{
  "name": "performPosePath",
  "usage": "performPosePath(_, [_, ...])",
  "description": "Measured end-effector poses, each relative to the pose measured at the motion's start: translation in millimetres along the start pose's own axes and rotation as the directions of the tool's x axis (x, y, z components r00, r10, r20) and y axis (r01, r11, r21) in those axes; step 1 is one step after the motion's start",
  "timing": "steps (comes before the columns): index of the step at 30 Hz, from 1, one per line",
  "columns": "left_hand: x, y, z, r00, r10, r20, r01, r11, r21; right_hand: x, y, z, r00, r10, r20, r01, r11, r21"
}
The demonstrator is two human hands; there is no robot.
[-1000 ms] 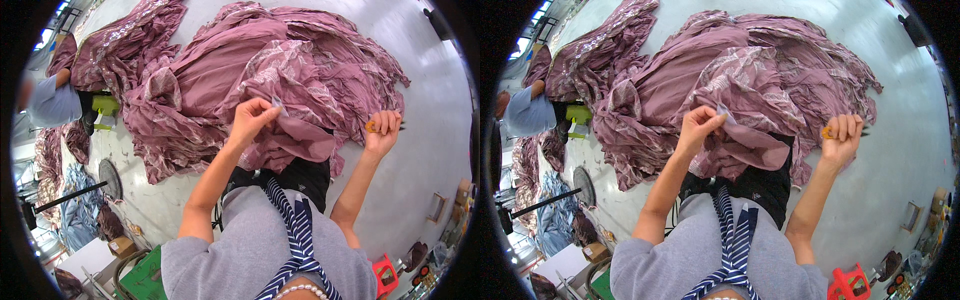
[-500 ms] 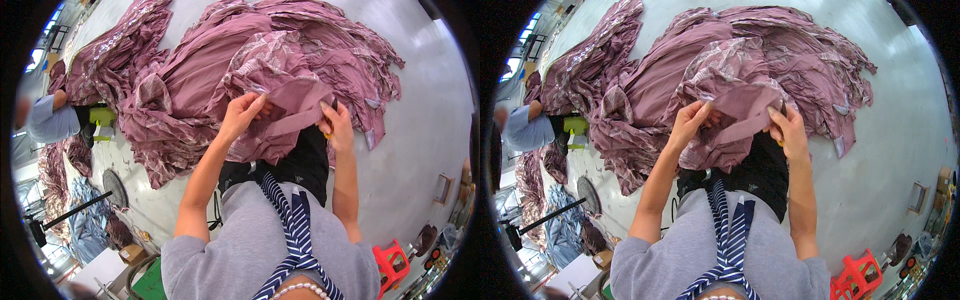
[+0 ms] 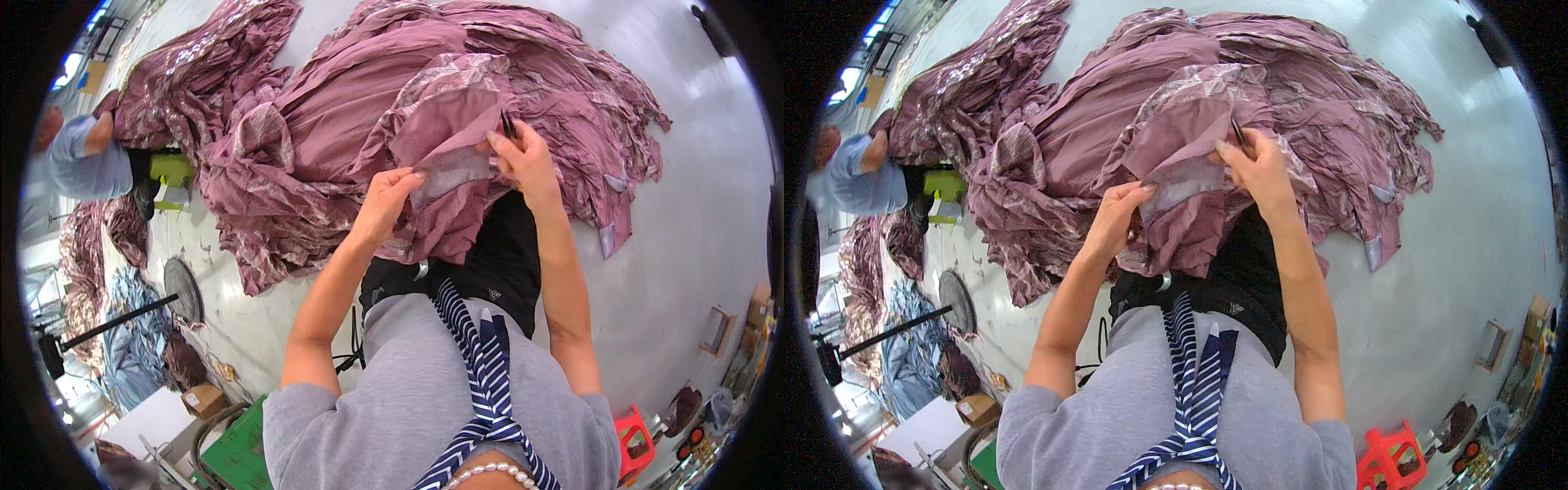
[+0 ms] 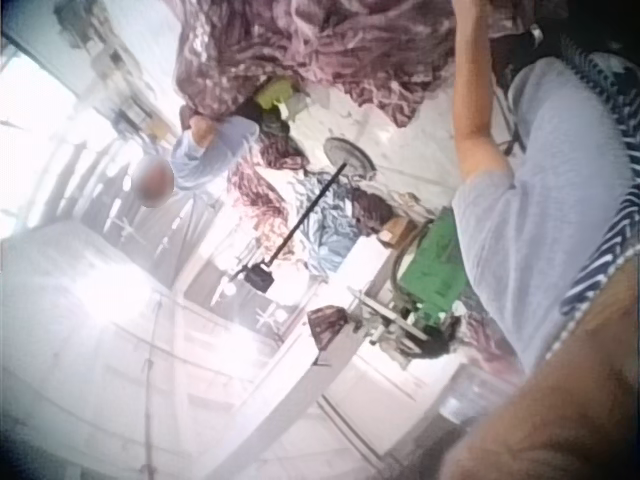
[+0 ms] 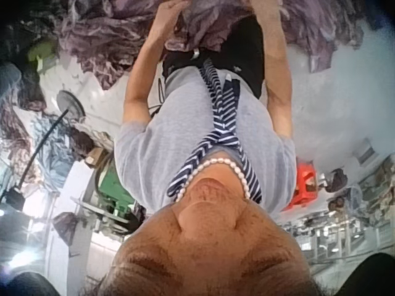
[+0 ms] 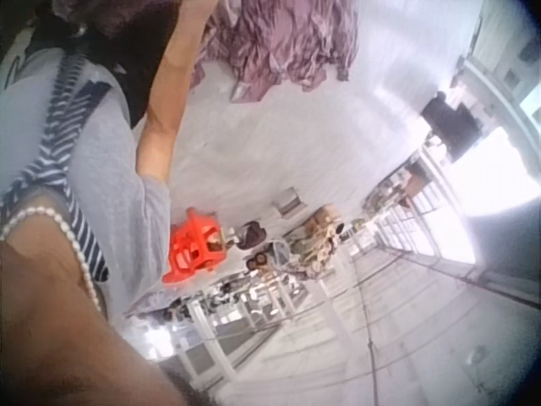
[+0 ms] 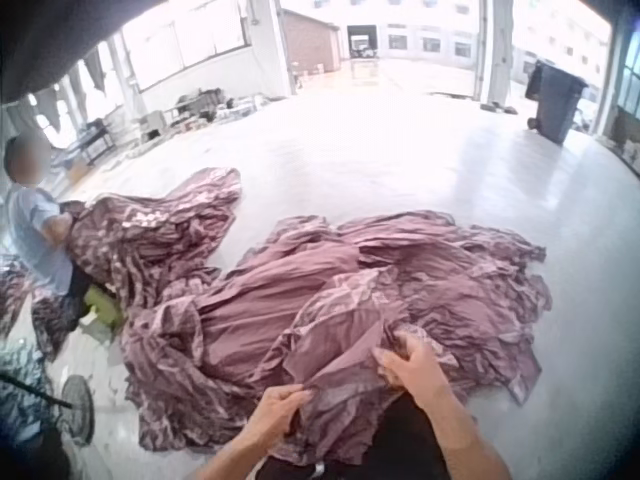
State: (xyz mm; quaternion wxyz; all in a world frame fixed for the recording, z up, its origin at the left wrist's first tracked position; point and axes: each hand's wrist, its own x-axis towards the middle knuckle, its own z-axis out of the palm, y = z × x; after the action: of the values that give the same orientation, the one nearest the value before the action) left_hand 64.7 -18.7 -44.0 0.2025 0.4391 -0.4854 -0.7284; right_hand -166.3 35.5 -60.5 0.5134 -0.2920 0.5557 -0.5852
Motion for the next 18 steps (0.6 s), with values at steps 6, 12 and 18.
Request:
performPosePath(6, [3, -8, -22, 0.983, -0.184, -0.013, 0.174, 0.949, -0.264, -27, 2, 21, 0.916, -0.367, -0.164, 0.144, 0.681, -0.717])
performPosePath(12, [2, -7, -24, 0.989, -0.131, 0.062, 0.144, 0.923, -0.358, -64, -20, 67, 0.912, -0.235, 0.336, 0.398, 0.703, -0.589])
performPosePath(18, [-4, 10, -8, 0.993, -0.093, 0.07, 0.111, 0.935, -0.338, -62, -10, 88, 0.825, -0.38, 0.419, 0.563, 0.624, -0.543])
